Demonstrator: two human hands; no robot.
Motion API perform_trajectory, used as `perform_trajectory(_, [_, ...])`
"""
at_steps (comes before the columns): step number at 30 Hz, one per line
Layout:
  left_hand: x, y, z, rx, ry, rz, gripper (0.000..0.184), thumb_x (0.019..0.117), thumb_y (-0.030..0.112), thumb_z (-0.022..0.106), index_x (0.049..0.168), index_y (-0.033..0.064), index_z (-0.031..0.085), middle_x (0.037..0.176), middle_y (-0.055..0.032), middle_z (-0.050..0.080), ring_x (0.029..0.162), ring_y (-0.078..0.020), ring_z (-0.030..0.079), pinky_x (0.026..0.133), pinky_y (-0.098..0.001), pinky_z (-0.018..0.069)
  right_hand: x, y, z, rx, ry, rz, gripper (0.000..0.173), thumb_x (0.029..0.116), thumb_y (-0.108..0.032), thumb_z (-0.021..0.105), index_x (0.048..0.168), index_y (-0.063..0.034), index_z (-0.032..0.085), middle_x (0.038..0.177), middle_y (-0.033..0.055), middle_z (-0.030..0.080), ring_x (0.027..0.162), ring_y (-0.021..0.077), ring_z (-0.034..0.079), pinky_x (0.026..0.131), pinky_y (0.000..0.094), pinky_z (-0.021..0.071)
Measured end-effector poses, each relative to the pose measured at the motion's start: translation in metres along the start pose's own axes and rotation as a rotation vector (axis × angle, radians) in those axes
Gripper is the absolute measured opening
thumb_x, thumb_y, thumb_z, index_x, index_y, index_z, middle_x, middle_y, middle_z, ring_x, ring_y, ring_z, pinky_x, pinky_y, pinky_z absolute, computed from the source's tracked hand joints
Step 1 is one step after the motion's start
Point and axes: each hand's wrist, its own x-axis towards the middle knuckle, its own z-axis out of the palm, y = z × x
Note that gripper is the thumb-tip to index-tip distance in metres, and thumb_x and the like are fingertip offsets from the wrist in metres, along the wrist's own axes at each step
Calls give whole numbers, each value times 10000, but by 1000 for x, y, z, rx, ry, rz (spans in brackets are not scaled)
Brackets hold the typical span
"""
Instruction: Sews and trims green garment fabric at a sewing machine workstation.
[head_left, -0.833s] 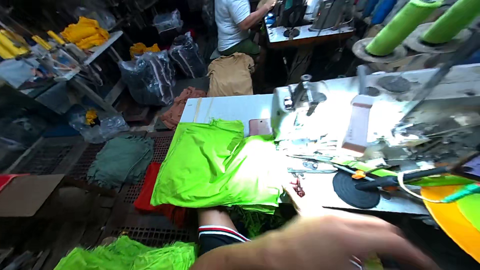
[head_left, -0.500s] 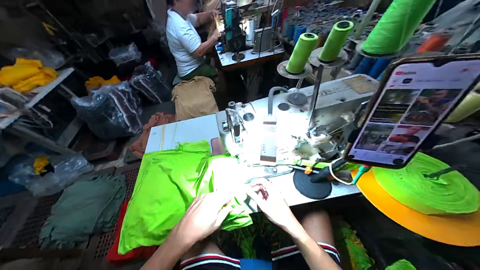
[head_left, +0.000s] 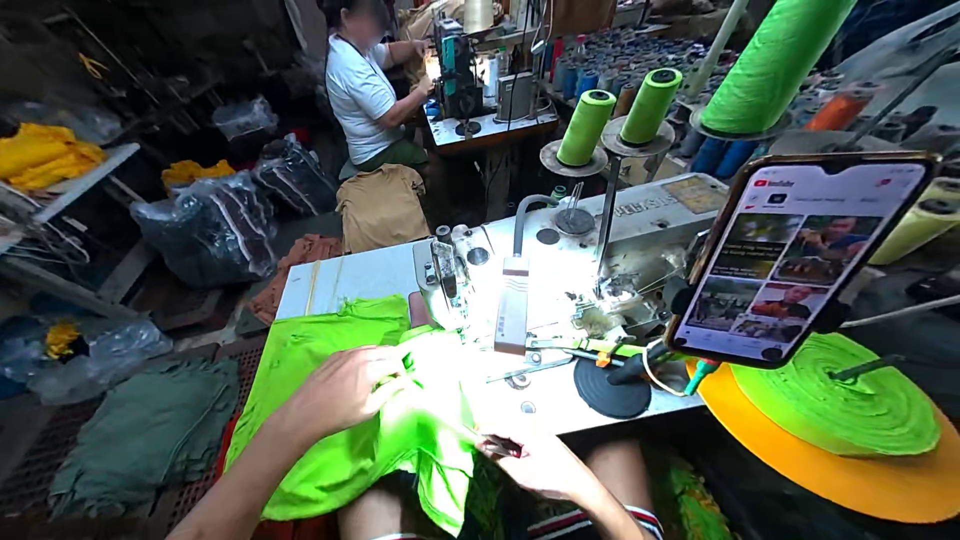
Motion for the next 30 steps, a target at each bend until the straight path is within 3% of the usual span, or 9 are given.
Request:
perform_trajectory(4, [8,19,-10,18,114,65,288,1036,318,520,947,146,733,914,-9,709,904,-158,695,798,-353,577,20,10,0,8,57,-36,187,986,-187,650,1068,-48,744,923,62,726,848,55,667,799,236,560])
perform_trajectory(10, [7,52,-2,68,195,94,312,1048,326,516,898,176,745,779,7,673,759,-156,671,675,-344,555,39,4,-14,-50,13,6,232,1002,-266,640,1045,-62,741,937,61,721,868,78,663,820,266,552])
perform_trajectory(19, [21,87,25,176,250,201,271,1060,310,502,1068,205,752,713,4,607,652,-181,616,560,-349,500,40,9,-18,-47,54,-59,186,924,-181,691,1035,-40,739,946,65,722,877,61,665,819,229,549])
perform_trajectory(22, [27,67,3,235,123,88,322,1011,426,536,942,173,722,864,-47,694,830,-242,704,695,-446,586,42,8,-21,-37,41,-62,206,969,-236,691,1057,-58,746,969,53,728,890,59,667,831,233,554])
perform_trajectory(23, [29,51,-9,238,65,35,301,955,407,576,891,140,697,866,-75,673,805,-281,692,645,-480,574,42,8,-21,-38,42,-63,215,973,-243,690,1073,-62,751,986,50,732,910,58,671,850,236,556])
perform_trajectory(24, [27,34,-21,235,19,4,272,929,364,628,918,111,727,902,-97,693,823,-322,690,664,-514,570,42,8,-21,-47,51,-62,223,973,-248,689,1083,-65,755,1000,53,736,930,63,674,869,242,553])
perform_trajectory(26, [17,13,-33,305,21,100,290,987,351,554,991,158,771,983,-42,742,908,-294,672,801,-505,538,41,7,-20,-85,83,-70,231,967,-242,693,1109,-72,755,1035,58,745,979,76,685,916,258,554])
perform_trajectory(29, [5,53,-42,213,21,270,359,1046,338,491,841,150,718,836,-20,707,997,-274,676,1011,-548,464,33,7,-14,-92,237,-39,229,962,-244,694,1108,-77,751,1031,47,745,949,59,687,895,243,563])
perform_trajectory(30, [2,72,-44,180,-2,309,374,1061,304,483,829,122,712,842,-47,718,991,-294,699,988,-556,487,28,9,-8,-91,337,-18,231,957,-254,701,1115,-95,756,1023,23,742,902,29,675,847,215,567])
